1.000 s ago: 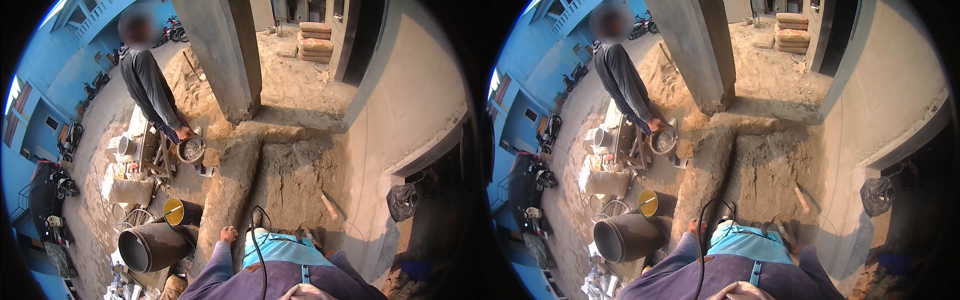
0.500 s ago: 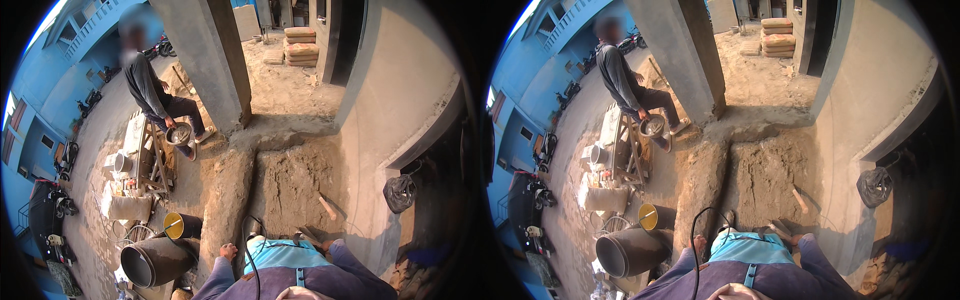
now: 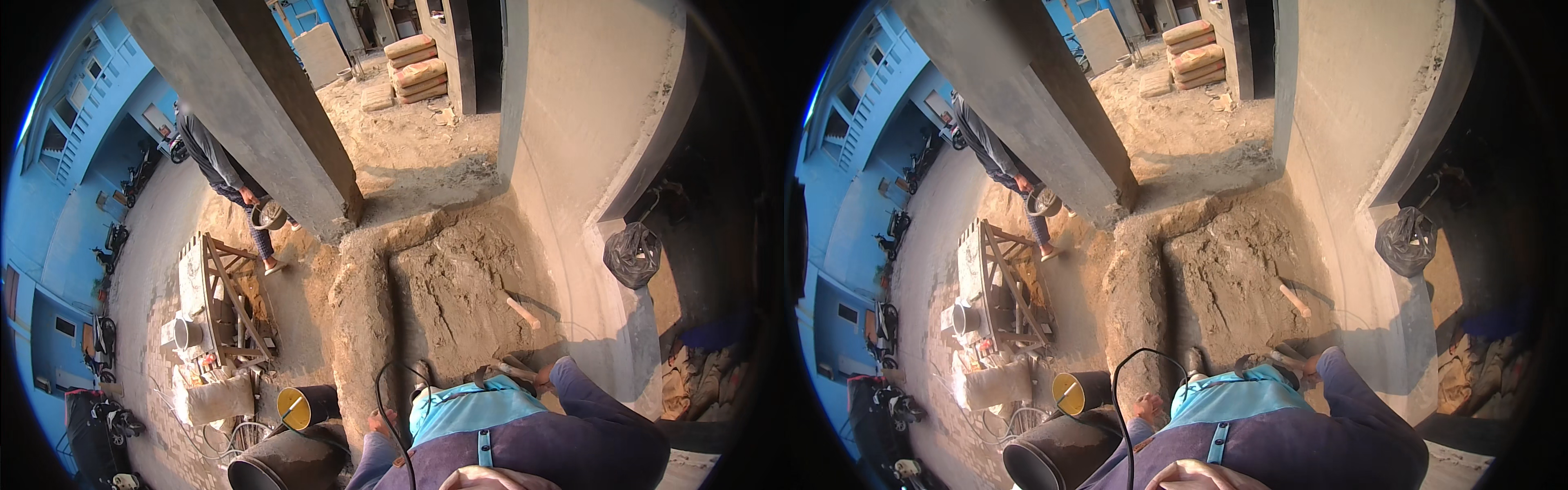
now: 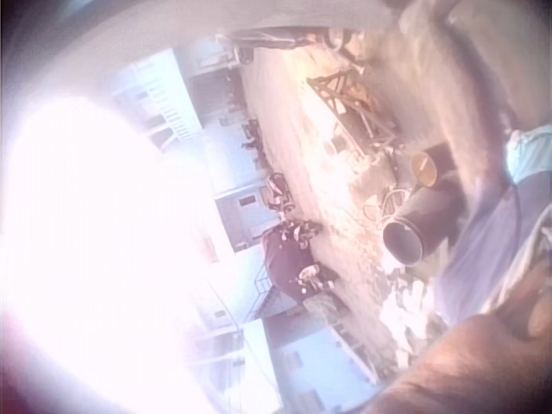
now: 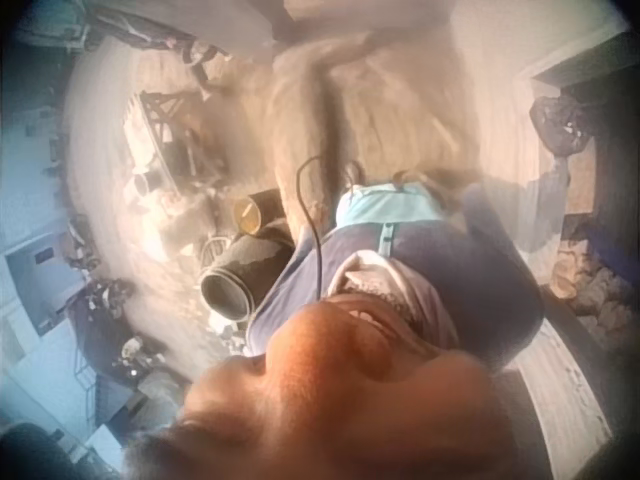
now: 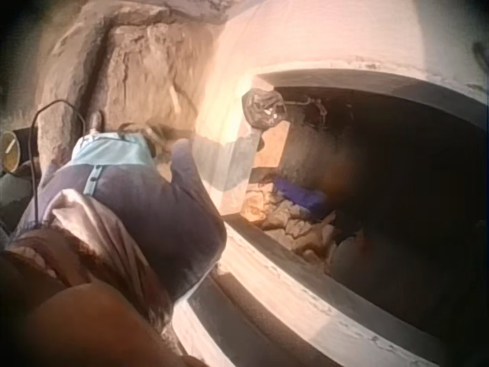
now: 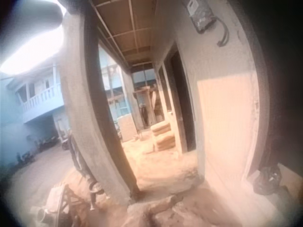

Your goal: The person uses a hoe to spread and level wet concrete on a construction site floor. They repeatedly pull and push the concrete to create a flat surface while another worker assists nearby.

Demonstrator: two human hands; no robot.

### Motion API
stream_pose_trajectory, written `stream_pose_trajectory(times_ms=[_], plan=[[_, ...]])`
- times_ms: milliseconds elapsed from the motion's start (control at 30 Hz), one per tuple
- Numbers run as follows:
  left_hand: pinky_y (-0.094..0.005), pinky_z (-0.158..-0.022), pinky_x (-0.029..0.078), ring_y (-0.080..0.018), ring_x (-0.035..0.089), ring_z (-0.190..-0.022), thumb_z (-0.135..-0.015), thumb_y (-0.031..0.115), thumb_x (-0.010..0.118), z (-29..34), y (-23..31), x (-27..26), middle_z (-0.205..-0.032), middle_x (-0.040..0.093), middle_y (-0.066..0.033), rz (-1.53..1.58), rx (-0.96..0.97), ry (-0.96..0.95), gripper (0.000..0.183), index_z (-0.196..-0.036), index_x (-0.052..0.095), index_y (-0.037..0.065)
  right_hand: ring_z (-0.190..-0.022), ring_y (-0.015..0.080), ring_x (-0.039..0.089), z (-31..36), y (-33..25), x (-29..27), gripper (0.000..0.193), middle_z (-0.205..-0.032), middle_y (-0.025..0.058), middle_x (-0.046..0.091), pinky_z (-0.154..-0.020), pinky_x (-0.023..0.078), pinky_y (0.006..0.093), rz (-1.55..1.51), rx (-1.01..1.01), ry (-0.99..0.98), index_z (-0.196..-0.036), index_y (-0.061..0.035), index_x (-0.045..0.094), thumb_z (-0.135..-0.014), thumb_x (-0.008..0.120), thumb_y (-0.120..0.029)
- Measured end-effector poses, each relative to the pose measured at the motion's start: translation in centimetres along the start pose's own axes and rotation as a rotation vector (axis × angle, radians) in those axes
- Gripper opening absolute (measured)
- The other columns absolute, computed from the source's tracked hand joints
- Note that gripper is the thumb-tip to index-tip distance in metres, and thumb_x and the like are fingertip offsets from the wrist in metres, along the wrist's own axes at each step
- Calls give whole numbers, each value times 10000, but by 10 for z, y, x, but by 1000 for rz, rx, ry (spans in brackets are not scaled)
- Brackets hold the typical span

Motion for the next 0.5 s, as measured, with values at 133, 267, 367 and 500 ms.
stream_pose_trajectory(times_ms=[133,267,367,500], plan=[[-517,-820,584,-327,723,-941,-1063,266,546,3,0,-29,-1066,725,-127,-29,-12,62,253,-1245,550,90,-557,184,543,34,-35,16,275,-717,55,648,-582,438,387,-97,-9,-91,-801,-103,640,-936,658,-341],[-451,-699,589,-273,703,-822,-1038,239,574,-6,13,-10,-882,666,-55,89,-66,-204,114,-1091,595,141,-574,189,567,14,13,36,268,-723,63,661,-575,439,367,-251,-162,-20,-808,-85,658,-936,670,-320],[-448,-714,582,-251,673,-812,-1046,284,535,-11,19,-4,-844,609,-29,-15,-88,-310,142,-1042,604,159,-608,192,594,-22,30,54,273,-760,76,683,-602,462,362,-317,-168,-90,-833,-68,679,-936,676,-321],[-480,-825,573,-279,679,-982,-1055,283,498,-16,45,22,-1004,664,-51,52,-177,-337,178,-1089,621,159,-690,192,635,-46,38,66,290,-838,83,714,-665,498,354,-196,-327,-17,-890,-46,694,-941,666,-331]])
Point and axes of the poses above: each hand's wrist, its own z-axis away from the middle knuckle, its own x-axis out of the palm, y = z × x, the point moved 2 cm from there along -z, towards the middle knuckle
